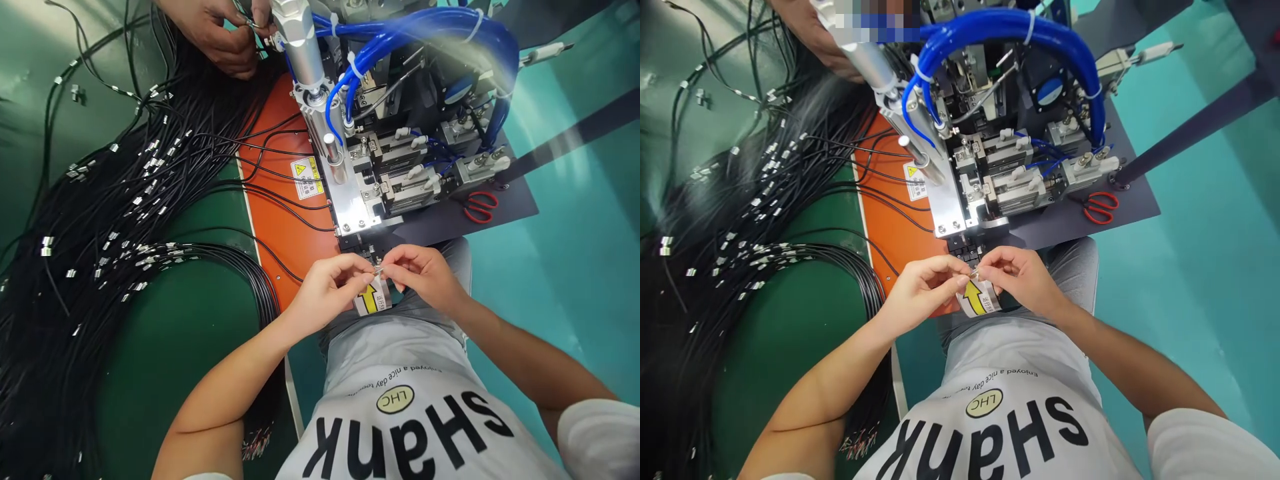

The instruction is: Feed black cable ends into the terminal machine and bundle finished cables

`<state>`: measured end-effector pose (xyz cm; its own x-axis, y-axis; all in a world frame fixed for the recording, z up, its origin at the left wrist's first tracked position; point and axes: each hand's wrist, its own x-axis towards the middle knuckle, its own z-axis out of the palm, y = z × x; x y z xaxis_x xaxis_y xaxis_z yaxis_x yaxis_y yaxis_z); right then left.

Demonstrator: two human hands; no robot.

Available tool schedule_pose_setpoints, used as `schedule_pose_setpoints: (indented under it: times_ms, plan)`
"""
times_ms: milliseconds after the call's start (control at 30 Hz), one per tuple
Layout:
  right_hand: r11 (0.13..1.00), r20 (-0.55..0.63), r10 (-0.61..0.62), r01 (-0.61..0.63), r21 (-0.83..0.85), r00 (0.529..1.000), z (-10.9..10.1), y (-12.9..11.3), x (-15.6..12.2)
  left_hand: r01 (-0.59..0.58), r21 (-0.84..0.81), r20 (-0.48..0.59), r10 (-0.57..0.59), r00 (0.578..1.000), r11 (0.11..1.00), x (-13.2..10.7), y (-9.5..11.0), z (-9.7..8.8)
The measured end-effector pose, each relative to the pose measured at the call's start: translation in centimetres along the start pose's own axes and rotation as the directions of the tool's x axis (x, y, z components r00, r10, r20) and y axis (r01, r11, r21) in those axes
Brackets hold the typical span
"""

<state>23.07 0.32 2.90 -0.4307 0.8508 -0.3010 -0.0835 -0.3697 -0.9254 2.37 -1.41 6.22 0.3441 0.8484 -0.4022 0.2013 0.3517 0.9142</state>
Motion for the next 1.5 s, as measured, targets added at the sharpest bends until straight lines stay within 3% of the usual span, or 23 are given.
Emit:
schedule_pose_setpoints:
  times_ms: [200, 600, 967, 1100, 1267, 1400, 1500]
  plan:
    - [0.992, 0.085, 0.071, -0.079, 0.096, 0.994, 0.0, 0.9, 0.8, -0.051, -0.062, -0.013, 0.05, 0.999, 0.997, -0.1, -0.9, -0.2]
    - [0.984, 0.04, 0.039, -0.046, 0.171, 0.998, 0.2, 1.7, 1.7, -0.13, -0.052, -0.064, 0.126, 0.99, 0.99, -0.6, -1.5, -0.3]
    - [0.994, 0.081, 0.094, -0.098, 0.042, 0.992, 0.7, 1.0, 1.8, -0.138, -0.012, -0.113, 0.136, 0.984, 0.99, -0.5, -1.4, -0.3]
    - [0.997, 0.016, 0.073, -0.073, 0.006, 0.997, 0.6, 1.2, 1.5, -0.134, -0.011, -0.149, 0.131, 0.98, 0.991, -0.5, -1.5, -0.1]
    - [0.997, 0.058, -0.007, 0.012, -0.077, 0.998, 0.3, 0.4, 1.6, -0.174, 0.012, -0.171, 0.174, 0.97, 0.985, -0.5, -1.8, 0.1]
    - [0.967, -0.042, -0.142, 0.129, -0.22, 0.989, 1.3, 0.1, 1.0, -0.22, 0.046, -0.232, 0.225, 0.946, 0.974, -0.6, -2.0, 0.3]
    - [0.976, -0.11, -0.123, 0.1, -0.195, 0.986, 2.4, 0.6, 0.5, -0.234, 0.032, -0.282, 0.233, 0.931, 0.972, -0.5, -1.9, 0.4]
